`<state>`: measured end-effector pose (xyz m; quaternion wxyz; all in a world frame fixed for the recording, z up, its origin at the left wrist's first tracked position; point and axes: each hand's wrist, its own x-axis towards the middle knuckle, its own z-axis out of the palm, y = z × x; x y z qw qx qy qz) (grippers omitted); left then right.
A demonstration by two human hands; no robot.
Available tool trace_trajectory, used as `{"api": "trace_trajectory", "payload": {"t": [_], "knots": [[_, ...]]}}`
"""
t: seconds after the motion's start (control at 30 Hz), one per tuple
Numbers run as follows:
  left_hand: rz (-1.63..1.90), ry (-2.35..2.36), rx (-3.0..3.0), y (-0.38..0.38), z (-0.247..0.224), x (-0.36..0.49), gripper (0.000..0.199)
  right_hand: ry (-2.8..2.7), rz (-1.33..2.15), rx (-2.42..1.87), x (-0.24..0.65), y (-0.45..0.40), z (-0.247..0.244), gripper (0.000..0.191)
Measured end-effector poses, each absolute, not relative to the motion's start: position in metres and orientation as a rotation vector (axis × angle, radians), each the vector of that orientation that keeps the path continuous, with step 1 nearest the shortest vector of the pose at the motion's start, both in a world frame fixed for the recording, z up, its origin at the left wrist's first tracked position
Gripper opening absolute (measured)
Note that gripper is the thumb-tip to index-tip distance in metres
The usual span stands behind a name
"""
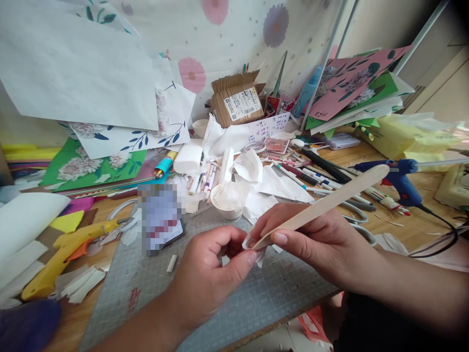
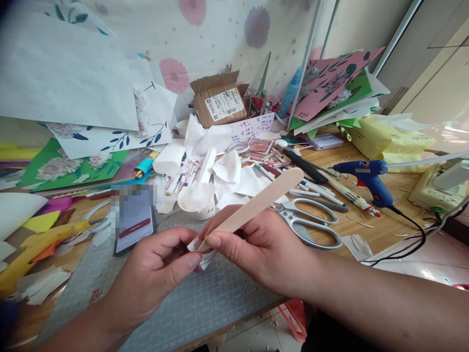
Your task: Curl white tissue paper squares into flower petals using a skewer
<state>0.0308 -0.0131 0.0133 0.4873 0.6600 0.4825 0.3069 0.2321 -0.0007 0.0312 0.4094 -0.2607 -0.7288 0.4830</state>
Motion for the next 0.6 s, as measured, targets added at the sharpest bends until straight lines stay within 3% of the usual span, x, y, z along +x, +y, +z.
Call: {"api": "trace_trajectory", "payload": {"t": [0.6], "knots": [[0.792,1.032,1.305,-0.0116,0.0132,0.0318,0.01,-1.842,1.177,-0.751,0.2361,-0.0002,0.0273,0.017]]}}
